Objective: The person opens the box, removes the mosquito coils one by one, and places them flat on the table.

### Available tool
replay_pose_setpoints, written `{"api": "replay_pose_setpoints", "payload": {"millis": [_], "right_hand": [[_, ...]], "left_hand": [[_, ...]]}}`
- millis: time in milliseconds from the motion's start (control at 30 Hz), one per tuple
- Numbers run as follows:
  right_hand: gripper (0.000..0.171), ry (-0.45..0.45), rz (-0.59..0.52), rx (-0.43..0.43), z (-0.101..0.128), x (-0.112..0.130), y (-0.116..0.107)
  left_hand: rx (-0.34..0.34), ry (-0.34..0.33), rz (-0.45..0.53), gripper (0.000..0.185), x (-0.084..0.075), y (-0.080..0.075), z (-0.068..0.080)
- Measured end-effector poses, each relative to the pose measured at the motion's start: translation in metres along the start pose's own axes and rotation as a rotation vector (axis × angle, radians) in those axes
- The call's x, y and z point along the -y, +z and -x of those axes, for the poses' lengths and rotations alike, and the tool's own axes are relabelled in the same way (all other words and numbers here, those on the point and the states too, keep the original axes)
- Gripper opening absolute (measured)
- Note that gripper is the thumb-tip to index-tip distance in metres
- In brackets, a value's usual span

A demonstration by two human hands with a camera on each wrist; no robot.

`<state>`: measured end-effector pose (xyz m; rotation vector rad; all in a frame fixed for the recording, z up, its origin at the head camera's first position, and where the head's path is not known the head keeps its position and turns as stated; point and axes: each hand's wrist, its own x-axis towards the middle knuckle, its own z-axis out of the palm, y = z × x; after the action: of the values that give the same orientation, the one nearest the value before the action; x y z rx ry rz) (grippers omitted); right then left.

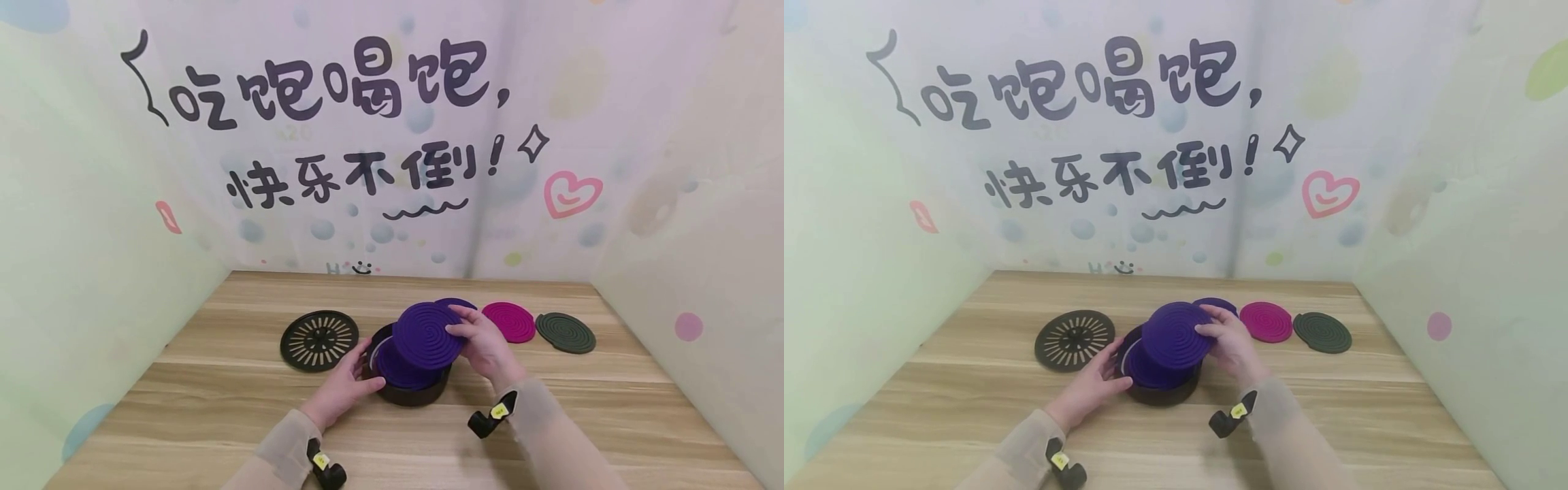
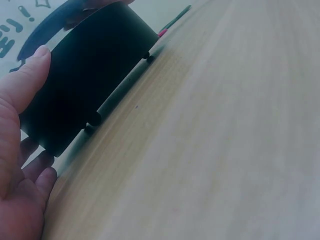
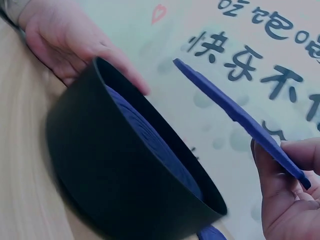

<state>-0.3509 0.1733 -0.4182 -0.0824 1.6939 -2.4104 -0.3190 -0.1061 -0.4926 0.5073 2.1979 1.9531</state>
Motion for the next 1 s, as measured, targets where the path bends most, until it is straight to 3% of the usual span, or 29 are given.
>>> {"api": "replay_pose_setpoints", "payload": {"millis": [267,567,1000], "right_hand": [[0.044,-0.024,-0.023,-0.030,0.010,0.012,-0.039],[0.030,-0.016,-0.065,-0.127,0.024,0.018,-0.075],[0.035,0.037,-0.050,-0.178,0.032,0.006,-0.111]], "left_hand": [[-0.004,0.004,-0.017,0.091,-0.001,0.000,0.000],[-0.009,-0.004,-0.021,0.089,-0.003,0.001,0.001],[-0.012,0.001,0.000,0.087,-0.003,0.001,0.001]]}}
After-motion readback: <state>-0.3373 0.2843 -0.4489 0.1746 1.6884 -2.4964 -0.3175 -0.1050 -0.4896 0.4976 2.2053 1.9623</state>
